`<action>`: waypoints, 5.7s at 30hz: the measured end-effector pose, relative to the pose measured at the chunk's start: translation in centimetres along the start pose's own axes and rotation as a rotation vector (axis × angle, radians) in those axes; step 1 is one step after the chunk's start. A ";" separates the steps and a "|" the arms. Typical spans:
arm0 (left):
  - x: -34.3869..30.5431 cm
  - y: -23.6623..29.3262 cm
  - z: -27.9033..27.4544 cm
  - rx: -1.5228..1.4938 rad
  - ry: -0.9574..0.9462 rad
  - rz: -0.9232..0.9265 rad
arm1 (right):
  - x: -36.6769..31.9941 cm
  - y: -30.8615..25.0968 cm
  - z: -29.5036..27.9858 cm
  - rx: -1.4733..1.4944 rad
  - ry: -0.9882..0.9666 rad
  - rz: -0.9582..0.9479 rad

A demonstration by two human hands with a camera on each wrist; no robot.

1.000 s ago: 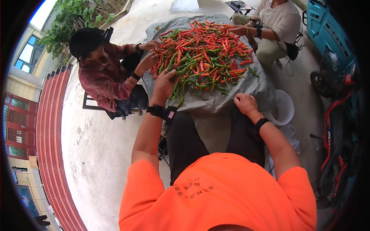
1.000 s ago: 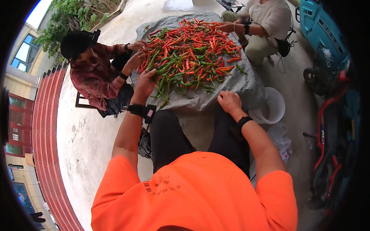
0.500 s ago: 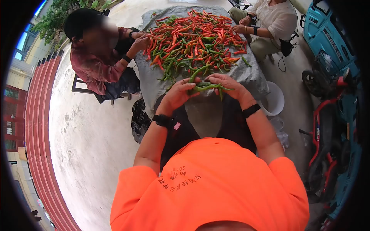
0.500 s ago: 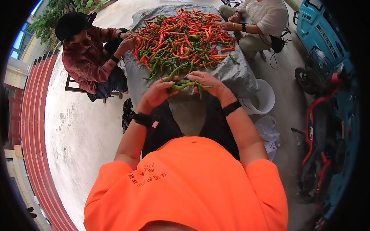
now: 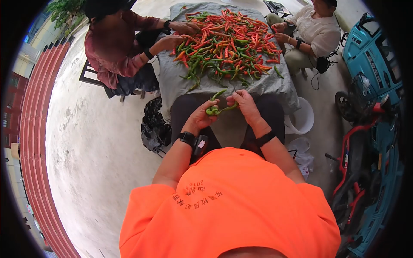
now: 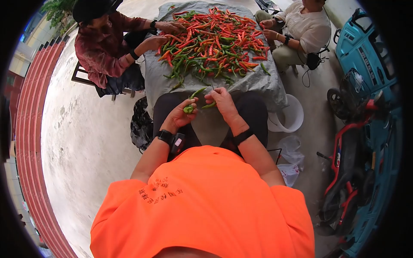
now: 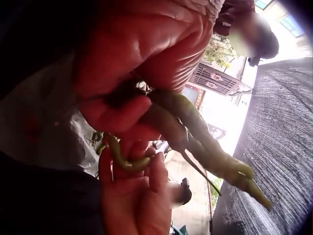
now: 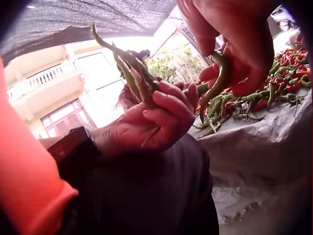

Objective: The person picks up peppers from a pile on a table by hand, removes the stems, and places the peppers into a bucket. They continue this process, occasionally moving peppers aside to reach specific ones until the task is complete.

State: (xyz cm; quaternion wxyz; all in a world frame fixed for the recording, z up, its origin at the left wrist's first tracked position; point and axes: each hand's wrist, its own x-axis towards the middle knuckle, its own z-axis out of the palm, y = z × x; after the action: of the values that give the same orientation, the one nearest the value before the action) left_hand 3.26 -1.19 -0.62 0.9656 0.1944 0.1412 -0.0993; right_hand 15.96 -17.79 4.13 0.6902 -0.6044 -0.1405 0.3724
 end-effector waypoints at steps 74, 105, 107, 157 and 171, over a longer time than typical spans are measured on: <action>1.7 -1.2 0.0 0.181 0.359 0.151 | 1.4 1.4 -3.5 -0.351 0.121 0.294; 1.6 -2.0 0.4 0.604 0.254 -0.095 | 0.6 3.0 -0.9 -0.141 0.004 0.145; 1.8 -2.0 0.1 0.623 0.245 -0.111 | 0.5 2.9 -0.8 -0.201 -0.055 0.171; 1.6 -1.6 0.1 0.423 0.364 0.136 | 1.1 4.2 -0.1 -0.585 -0.067 0.042; 1.4 -1.5 1.0 0.477 0.332 0.052 | 0.8 3.0 -1.3 -0.057 0.027 0.180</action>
State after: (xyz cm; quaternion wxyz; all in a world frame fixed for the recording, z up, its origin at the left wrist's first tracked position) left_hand 4.44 -3.10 -0.69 0.8584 0.4333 0.2651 -0.0717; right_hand 16.33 -18.24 0.85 0.6384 -0.6388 -0.0869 0.4205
